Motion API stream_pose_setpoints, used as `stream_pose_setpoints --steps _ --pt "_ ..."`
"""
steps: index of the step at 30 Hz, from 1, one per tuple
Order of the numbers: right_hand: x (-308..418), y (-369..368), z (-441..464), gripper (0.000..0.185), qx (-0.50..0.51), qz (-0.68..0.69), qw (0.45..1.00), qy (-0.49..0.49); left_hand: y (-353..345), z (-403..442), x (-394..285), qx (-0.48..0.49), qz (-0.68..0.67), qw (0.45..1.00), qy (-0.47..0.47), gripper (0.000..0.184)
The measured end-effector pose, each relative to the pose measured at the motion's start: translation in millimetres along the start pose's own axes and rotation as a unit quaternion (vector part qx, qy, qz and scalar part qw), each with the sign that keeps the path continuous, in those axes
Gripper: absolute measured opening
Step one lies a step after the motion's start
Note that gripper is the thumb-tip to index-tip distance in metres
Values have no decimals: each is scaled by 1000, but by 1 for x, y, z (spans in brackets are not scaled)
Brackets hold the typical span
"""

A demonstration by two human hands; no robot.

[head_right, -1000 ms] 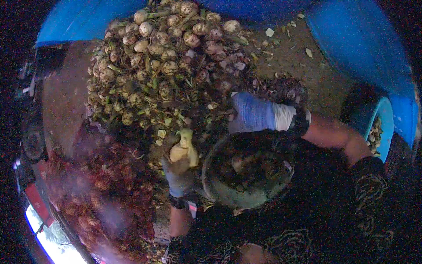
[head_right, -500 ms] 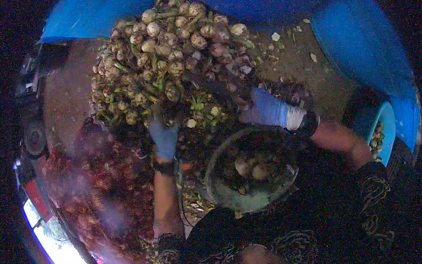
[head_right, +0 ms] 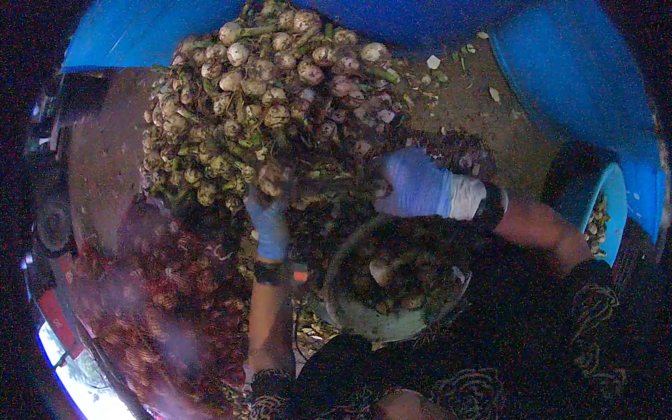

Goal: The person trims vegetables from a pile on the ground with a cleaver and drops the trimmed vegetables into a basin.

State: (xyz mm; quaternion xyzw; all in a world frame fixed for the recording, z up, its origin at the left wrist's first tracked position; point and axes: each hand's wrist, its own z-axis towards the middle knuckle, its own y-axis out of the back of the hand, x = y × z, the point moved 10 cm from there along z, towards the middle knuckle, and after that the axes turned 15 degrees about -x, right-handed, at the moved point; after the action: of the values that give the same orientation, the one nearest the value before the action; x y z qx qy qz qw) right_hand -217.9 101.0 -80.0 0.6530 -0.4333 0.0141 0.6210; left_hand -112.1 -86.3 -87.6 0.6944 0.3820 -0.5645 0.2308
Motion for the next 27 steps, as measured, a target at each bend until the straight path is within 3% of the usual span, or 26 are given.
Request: stream_pose_setpoints --steps 1,4,10,17,19,24,26,27 --pt "23 13 1 35 -52 -1 996 77 -1 -11 -5 1 1 1000 0 50" --pt "66 40 2 31 -74 41 990 114 -7 -43 0 51 0 998 44 49" --pt "88 31 -1 26 -23 -5 984 175 -14 -79 26 100 -57 980 165 48" --pt "84 8 -9 29 18 42 984 175 -20 -101 53 118 -137 935 306 48" --pt "89 15 -13 30 -21 98 973 206 -21 -108 57 125 -163 916 344 48" --pt "76 -1 -15 31 -20 89 979 182 -26 -131 68 150 -205 866 432 48" --pt "64 -10 -13 30 -8 82 984 160 -26 -141 70 166 -184 867 432 49" --pt "61 -17 -13 32 10 68 984 162 -24 -132 53 202 -98 923 313 50"
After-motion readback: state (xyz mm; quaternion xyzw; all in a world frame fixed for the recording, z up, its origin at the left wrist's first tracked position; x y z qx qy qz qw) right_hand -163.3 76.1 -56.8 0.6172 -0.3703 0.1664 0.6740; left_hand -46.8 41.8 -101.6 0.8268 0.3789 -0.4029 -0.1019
